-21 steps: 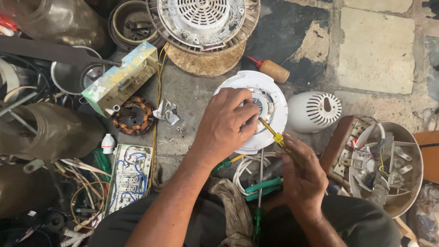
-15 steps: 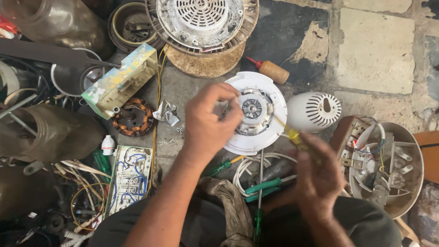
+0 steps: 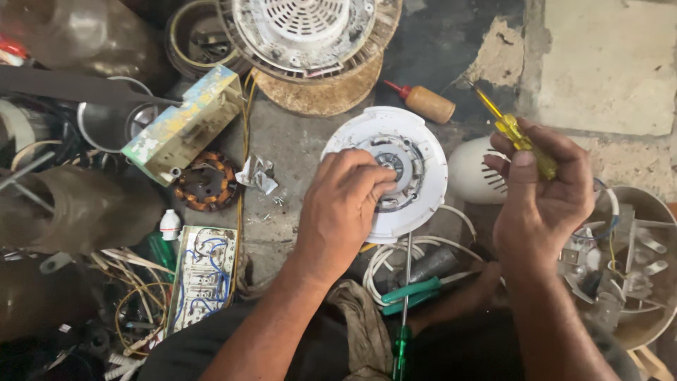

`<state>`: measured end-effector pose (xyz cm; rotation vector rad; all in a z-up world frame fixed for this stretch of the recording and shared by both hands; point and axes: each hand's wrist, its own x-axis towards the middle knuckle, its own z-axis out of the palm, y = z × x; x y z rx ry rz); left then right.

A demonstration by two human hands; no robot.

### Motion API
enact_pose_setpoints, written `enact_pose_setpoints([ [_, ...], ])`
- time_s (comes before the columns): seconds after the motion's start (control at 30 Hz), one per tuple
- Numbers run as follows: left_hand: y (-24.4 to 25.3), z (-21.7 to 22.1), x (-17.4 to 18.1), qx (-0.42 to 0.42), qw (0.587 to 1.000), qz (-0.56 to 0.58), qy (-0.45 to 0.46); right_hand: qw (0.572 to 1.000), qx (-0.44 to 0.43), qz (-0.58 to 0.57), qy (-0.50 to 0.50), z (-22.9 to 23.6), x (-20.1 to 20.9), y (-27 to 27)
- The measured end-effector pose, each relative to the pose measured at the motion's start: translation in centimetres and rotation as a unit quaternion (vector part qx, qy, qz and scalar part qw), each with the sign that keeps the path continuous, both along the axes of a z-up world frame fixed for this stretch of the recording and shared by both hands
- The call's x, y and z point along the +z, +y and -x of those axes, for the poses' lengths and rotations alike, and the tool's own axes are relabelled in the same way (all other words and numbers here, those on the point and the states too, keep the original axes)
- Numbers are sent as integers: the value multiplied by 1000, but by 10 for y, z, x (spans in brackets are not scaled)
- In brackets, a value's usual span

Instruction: The person uses a screwdriver to remove screws from the top of a white electrical appliance. They then open the casing to reveal the internal motor and wiring, and proceed to adjust the internal components with the screwdriver.

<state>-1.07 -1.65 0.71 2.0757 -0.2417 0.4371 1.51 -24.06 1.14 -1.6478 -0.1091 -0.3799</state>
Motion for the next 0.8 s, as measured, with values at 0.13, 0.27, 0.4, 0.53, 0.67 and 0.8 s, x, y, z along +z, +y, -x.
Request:
enact_pose_setpoints([
  [0.13,-10,-2,-4,30,997,-54,-55,1000,-3,-11,14,2,0,-13],
  [0.27,-14,-1,-7,37,996,-66,-53,1000,6,-11,17,4,2,-18],
  [0.4,-14,-1,-9,34,996,-67,-43,1000,11,-13,23,4,5,-18],
  [0.53,-11,-1,-11,26,997,-66,-39,1000,11,-9,26,3,6,-16],
  [0.67,1,-3,-12,-12,998,-49,-32,999,12,-13,26,3,4,-18],
  [0.8,13,-6,-11,-49,997,-53,-3,998,6,-34,50,0,3,-19],
])
